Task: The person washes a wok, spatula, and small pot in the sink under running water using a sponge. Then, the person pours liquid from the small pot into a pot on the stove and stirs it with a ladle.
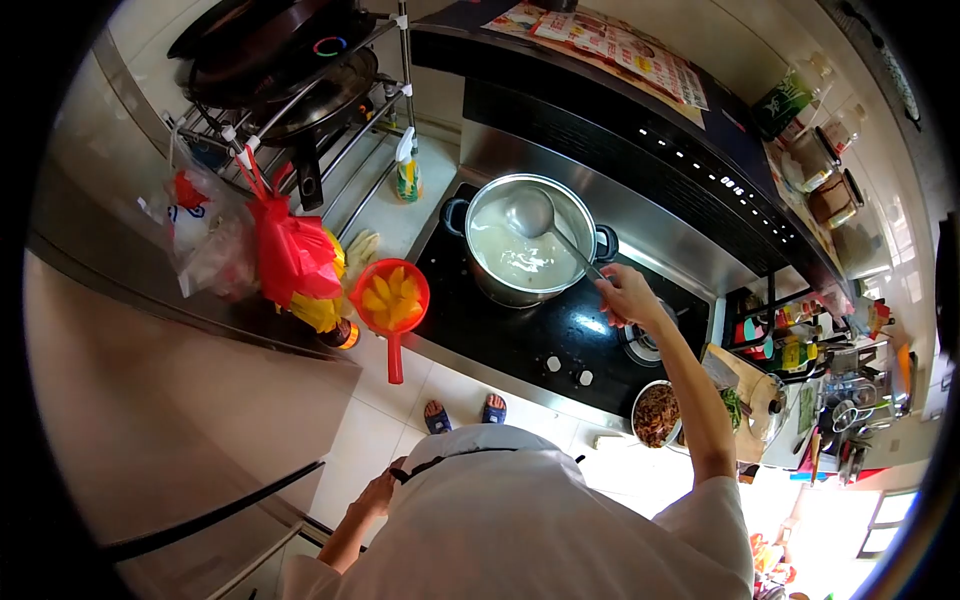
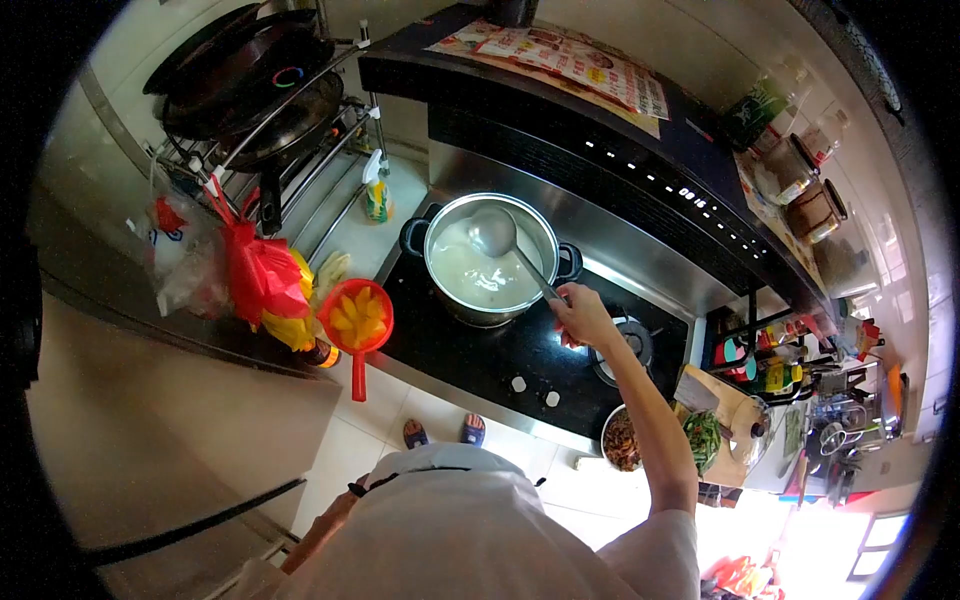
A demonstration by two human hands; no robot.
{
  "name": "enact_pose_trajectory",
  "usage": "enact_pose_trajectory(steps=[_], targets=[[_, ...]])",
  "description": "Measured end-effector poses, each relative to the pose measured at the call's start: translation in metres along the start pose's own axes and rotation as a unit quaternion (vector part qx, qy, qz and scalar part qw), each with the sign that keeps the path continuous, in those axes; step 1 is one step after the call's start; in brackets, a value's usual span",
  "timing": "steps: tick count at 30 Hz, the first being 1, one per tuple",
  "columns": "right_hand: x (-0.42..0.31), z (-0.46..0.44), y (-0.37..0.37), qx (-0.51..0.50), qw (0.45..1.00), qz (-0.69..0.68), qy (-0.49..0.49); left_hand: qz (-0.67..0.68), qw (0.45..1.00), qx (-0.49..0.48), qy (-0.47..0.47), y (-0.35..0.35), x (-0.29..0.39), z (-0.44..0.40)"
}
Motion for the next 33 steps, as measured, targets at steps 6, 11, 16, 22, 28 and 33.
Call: enact_pose_trajectory(steps=[6,11,16,22,28,33], targets=[[0.009,-0.025,-0.023,-0.068,0.994,-0.079,-0.043,0.004,1.000,0.000,0.003,-0.003,-0.002,0.004],[0.014,-0.035,-0.035,-0.113,0.977,-0.172,-0.063,0.006,1.000,0.000,0.003,-0.004,-0.001,0.005],[0.025,-0.031,-0.030,-0.117,0.950,-0.279,-0.081,0.010,1.000,0.002,0.001,-0.003,0.001,0.003],[0.013,0.000,-0.005,-0.094,0.945,-0.299,-0.092,0.010,1.000,0.001,0.001,0.000,0.002,0.000],[0.009,0.020,0.010,-0.073,0.964,-0.246,-0.069,0.008,1.000,-0.002,-0.001,0.005,0.006,-0.001],[0.011,0.033,0.024,-0.057,0.978,-0.195,-0.036,0.016,1.000,-0.004,0.009,0.018,0.016,0.000]])
Point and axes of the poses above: each hand's wrist, its own z-axis away from the middle knuckle, its own y-axis out of the back of the hand, x = y × z, the point moved 3 cm from there along -z, towards the middle knuckle, and after that the axes turned 9 degrees about y, right-handed, at the moved point
